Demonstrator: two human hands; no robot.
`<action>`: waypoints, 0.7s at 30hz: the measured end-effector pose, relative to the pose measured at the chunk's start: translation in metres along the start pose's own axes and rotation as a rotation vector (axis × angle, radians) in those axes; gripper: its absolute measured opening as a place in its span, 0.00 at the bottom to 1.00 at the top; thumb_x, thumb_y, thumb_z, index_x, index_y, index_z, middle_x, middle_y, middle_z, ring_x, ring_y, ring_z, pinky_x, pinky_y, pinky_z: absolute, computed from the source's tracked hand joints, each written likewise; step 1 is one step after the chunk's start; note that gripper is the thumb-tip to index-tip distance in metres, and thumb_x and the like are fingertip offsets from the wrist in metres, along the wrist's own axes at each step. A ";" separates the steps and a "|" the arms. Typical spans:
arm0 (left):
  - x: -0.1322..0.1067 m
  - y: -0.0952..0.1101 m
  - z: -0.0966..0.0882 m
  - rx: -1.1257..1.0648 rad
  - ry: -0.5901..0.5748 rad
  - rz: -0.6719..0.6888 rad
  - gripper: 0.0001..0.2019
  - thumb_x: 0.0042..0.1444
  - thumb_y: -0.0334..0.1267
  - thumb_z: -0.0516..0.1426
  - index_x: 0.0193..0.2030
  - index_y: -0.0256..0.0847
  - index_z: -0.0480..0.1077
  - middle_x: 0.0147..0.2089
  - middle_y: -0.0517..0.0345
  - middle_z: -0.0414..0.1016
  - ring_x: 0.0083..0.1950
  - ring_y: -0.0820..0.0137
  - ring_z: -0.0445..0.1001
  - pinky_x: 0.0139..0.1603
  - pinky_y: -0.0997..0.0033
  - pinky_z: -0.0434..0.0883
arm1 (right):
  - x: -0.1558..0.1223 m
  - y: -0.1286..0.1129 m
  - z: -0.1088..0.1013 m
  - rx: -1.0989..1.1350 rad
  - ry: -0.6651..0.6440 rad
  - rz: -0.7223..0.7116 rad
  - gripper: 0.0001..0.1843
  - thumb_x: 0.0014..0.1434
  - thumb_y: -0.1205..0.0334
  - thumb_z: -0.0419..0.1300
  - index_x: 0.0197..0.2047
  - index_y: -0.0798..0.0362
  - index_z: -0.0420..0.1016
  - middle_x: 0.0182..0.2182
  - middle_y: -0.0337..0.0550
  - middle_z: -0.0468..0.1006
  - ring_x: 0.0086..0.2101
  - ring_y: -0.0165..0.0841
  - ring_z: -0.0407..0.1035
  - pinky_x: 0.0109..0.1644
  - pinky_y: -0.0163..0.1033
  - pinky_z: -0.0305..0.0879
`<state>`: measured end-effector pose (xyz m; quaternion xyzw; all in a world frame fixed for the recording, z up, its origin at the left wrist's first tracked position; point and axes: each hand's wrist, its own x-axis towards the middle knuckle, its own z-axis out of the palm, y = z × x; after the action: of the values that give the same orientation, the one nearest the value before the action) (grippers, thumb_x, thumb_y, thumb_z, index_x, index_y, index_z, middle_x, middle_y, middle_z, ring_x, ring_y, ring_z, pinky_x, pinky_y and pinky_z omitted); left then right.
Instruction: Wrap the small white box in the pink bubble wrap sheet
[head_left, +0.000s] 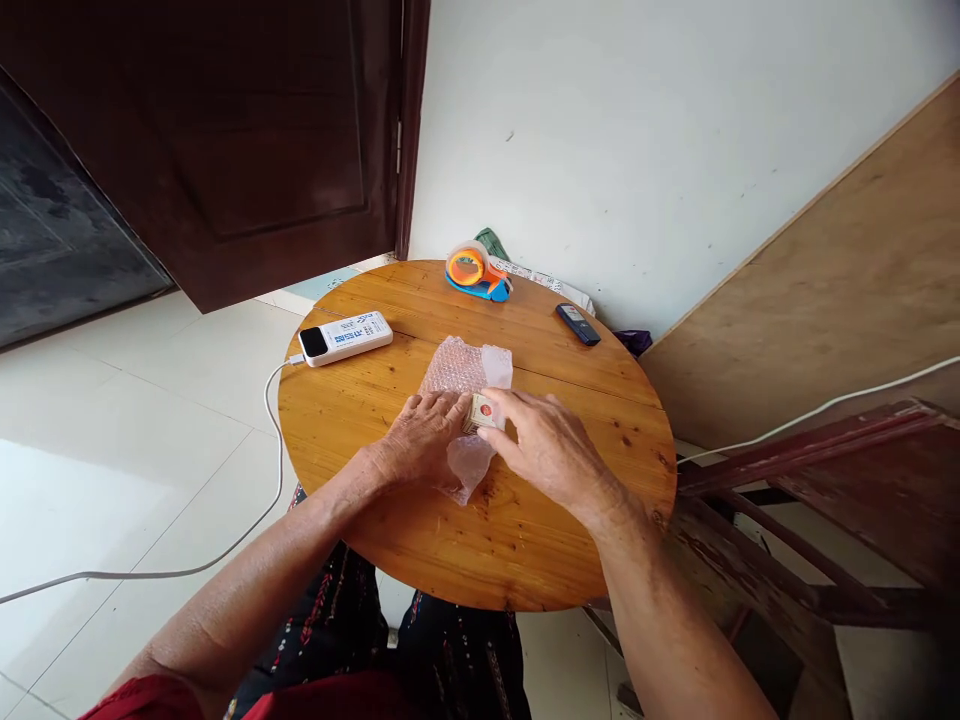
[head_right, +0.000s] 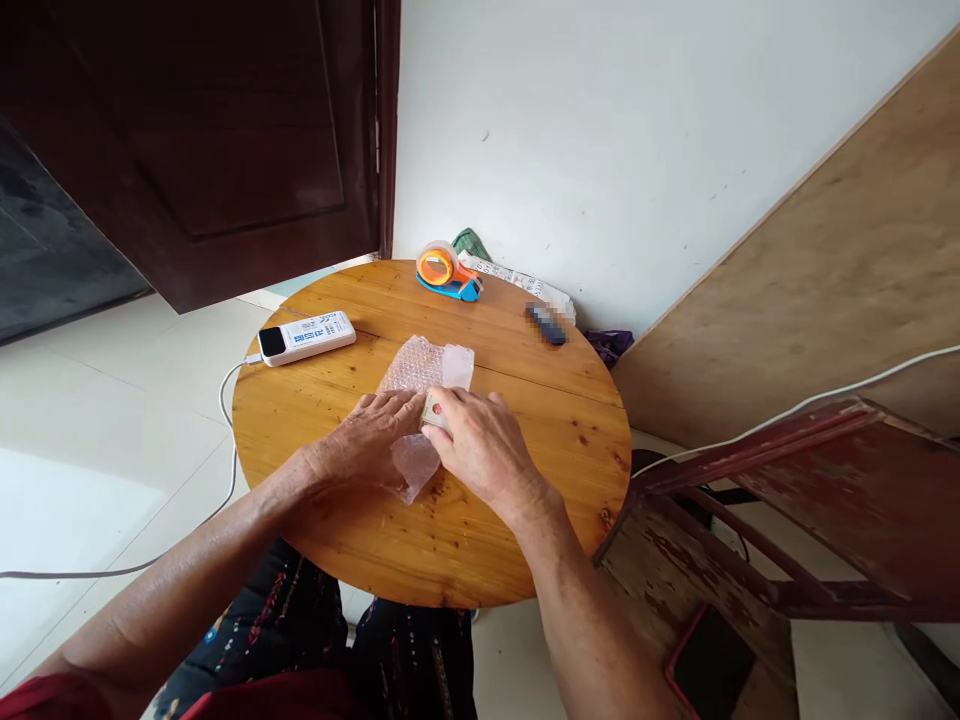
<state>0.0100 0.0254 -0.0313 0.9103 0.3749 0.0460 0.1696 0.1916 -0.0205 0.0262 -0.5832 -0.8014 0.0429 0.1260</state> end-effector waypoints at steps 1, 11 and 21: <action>0.000 0.000 0.002 -0.011 -0.001 -0.002 0.59 0.37 0.52 0.70 0.73 0.36 0.47 0.74 0.36 0.52 0.73 0.47 0.52 0.70 0.49 0.53 | 0.002 -0.003 0.000 -0.005 -0.025 0.015 0.14 0.65 0.63 0.55 0.52 0.49 0.74 0.44 0.47 0.82 0.44 0.42 0.74 0.47 0.44 0.64; 0.001 0.007 0.025 -0.032 -0.003 -0.041 0.65 0.33 0.63 0.69 0.74 0.32 0.47 0.76 0.27 0.42 0.76 0.39 0.41 0.73 0.42 0.41 | 0.046 -0.021 0.004 0.064 -0.219 -0.034 0.13 0.64 0.60 0.56 0.50 0.53 0.74 0.46 0.49 0.80 0.48 0.42 0.73 0.51 0.45 0.66; -0.002 0.016 0.025 0.033 0.025 -0.093 0.62 0.38 0.67 0.64 0.71 0.24 0.51 0.74 0.22 0.44 0.76 0.37 0.43 0.72 0.40 0.45 | -0.014 0.037 0.017 0.185 -0.139 0.307 0.35 0.56 0.56 0.64 0.65 0.53 0.63 0.58 0.55 0.75 0.55 0.46 0.72 0.58 0.52 0.66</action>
<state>0.0246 0.0061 -0.0494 0.8939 0.4197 0.0431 0.1516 0.2255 -0.0206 0.0000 -0.6802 -0.7023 0.1755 0.1154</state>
